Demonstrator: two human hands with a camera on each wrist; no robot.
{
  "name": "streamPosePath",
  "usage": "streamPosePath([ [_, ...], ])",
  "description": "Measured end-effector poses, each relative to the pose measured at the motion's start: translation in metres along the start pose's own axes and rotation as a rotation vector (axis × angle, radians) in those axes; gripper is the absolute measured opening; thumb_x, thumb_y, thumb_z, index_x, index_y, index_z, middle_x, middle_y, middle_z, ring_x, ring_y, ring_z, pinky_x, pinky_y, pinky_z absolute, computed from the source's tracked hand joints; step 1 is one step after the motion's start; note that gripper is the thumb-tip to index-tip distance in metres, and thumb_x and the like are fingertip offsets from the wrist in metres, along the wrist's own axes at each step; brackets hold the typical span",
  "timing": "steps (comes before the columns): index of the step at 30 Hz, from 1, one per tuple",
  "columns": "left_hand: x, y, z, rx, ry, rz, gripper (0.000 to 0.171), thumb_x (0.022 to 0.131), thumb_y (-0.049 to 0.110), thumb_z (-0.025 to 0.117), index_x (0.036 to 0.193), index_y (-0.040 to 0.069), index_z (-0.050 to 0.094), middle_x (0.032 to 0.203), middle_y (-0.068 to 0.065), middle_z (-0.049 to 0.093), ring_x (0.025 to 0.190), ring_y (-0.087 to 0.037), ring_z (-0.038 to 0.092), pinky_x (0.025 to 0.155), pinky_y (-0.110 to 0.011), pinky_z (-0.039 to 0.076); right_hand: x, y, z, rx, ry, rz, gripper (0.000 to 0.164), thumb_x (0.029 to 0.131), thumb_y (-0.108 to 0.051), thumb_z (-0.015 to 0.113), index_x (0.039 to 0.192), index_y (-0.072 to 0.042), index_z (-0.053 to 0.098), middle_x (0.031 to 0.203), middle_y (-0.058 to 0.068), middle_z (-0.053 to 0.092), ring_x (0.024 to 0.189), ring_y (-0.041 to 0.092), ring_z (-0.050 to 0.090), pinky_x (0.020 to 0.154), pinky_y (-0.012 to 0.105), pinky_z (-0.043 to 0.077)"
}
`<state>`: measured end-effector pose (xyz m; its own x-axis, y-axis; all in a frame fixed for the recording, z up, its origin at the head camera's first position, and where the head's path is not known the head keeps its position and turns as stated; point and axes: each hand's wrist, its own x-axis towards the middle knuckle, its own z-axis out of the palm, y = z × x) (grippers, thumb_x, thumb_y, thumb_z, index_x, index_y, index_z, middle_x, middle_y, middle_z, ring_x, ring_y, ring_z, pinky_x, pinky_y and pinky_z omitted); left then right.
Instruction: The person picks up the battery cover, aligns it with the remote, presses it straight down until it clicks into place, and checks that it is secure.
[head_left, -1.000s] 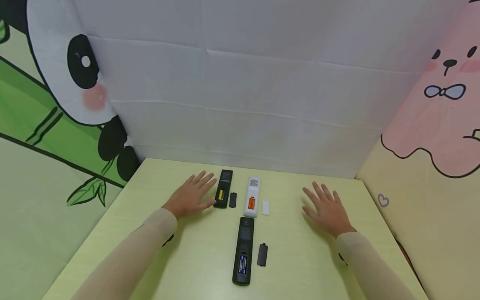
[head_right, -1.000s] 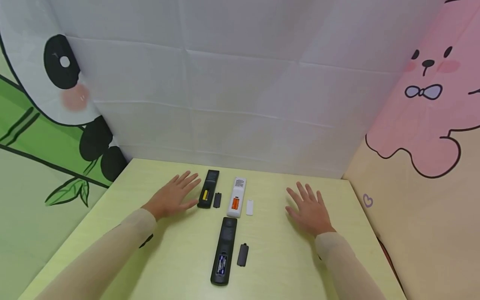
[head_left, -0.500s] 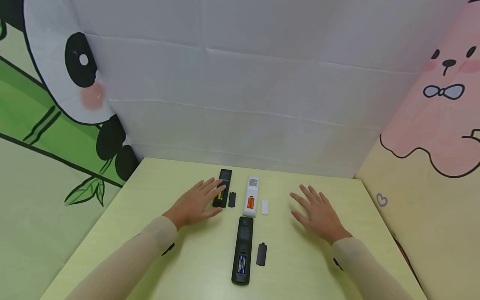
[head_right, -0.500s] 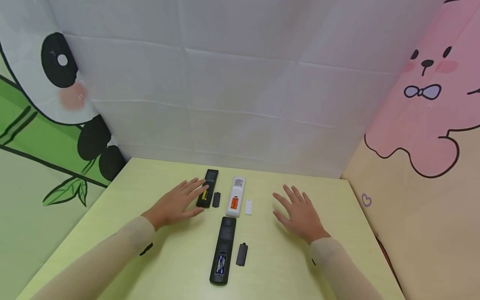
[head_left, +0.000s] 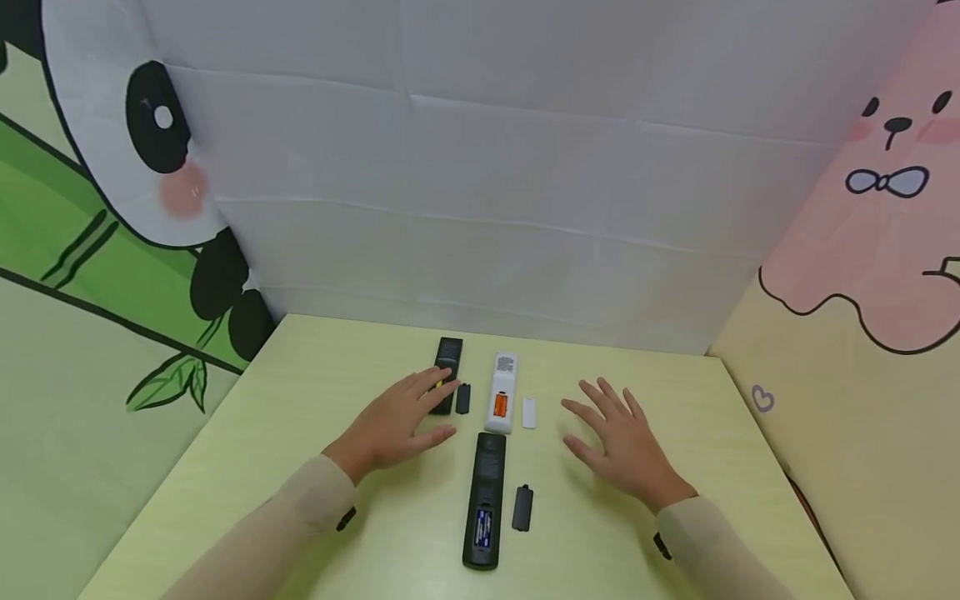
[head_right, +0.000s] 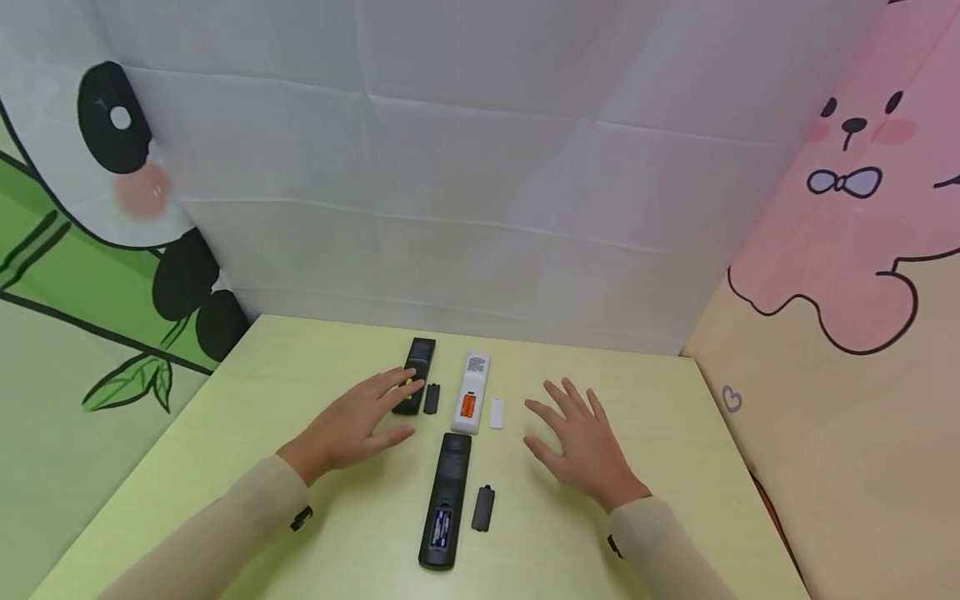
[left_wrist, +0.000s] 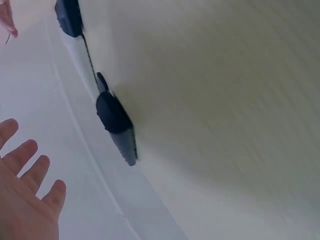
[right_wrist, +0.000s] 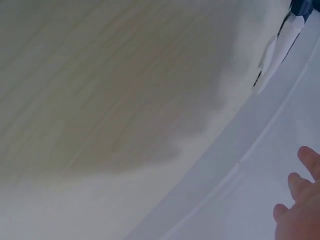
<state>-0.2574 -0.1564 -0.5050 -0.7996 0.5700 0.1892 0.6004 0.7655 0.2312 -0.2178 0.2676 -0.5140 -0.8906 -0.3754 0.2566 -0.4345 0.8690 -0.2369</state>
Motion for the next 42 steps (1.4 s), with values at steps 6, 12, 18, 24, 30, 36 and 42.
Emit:
streamPosePath([
  [6,-0.002,0.012,0.001,-0.058,0.006,-0.007,0.076,0.116,0.064,0.065,0.181,0.028,0.05,0.191,-0.007,0.046,0.176,-0.041,0.048,0.141,-0.067,0.044,-0.002,-0.011,-0.002,0.012,0.002,0.001,0.063,0.114,-0.052,0.073,0.172,-0.031,0.062,0.19,0.011,0.047,0.181,0.046,0.035,0.145,0.079,0.021],
  [12,-0.004,0.018,0.005,-0.111,-0.003,-0.009,0.075,0.116,0.061,0.065,0.181,0.027,0.05,0.19,-0.008,0.047,0.173,-0.042,0.052,0.139,-0.069,0.046,-0.005,-0.02,-0.001,0.045,-0.005,0.01,0.064,0.114,-0.051,0.075,0.173,-0.031,0.062,0.188,0.011,0.05,0.178,0.047,0.041,0.144,0.079,0.025],
  [18,-0.006,0.024,0.009,-0.202,-0.053,-0.04,0.074,0.117,0.063,0.063,0.182,0.031,0.049,0.191,-0.01,0.045,0.171,-0.045,0.053,0.137,-0.073,0.047,-0.007,-0.03,0.001,0.108,-0.052,0.054,0.065,0.114,-0.053,0.073,0.174,-0.032,0.06,0.185,0.01,0.053,0.172,0.047,0.05,0.138,0.083,0.036],
  [24,-0.012,0.029,0.023,-0.264,-0.112,-0.09,0.066,0.12,0.061,0.057,0.18,0.034,0.052,0.19,-0.008,0.047,0.172,-0.044,0.052,0.137,-0.073,0.046,-0.011,-0.04,0.008,0.255,-0.19,0.089,0.059,0.116,-0.052,0.071,0.171,-0.033,0.064,0.184,0.016,0.054,0.169,0.052,0.051,0.137,0.089,0.028],
  [30,-0.019,0.038,0.033,-0.329,-0.199,-0.139,0.063,0.122,0.063,0.052,0.178,0.036,0.054,0.186,-0.008,0.052,0.17,-0.043,0.055,0.132,-0.076,0.05,-0.019,-0.047,0.019,0.334,-0.294,0.104,0.05,0.115,-0.056,0.071,0.155,-0.027,0.078,0.177,0.016,0.061,0.162,0.054,0.058,0.131,0.089,0.039],
  [36,-0.017,0.043,0.036,-0.307,-0.271,-0.169,0.065,0.118,0.072,0.054,0.176,0.041,0.056,0.178,-0.005,0.06,0.164,-0.037,0.06,0.127,-0.074,0.055,-0.02,-0.05,0.025,0.365,-0.33,0.089,0.039,0.11,-0.052,0.081,0.138,-0.025,0.086,0.168,0.015,0.068,0.157,0.052,0.061,0.126,0.083,0.049],
  [42,-0.004,0.045,0.032,-0.273,-0.344,-0.185,0.072,0.107,0.067,0.072,0.174,0.045,0.058,0.172,-0.005,0.066,0.161,-0.034,0.061,0.123,-0.07,0.058,-0.015,-0.049,0.03,0.361,-0.33,0.094,0.025,0.106,-0.042,0.087,0.124,-0.025,0.09,0.165,0.016,0.07,0.157,0.05,0.06,0.128,0.077,0.051],
])
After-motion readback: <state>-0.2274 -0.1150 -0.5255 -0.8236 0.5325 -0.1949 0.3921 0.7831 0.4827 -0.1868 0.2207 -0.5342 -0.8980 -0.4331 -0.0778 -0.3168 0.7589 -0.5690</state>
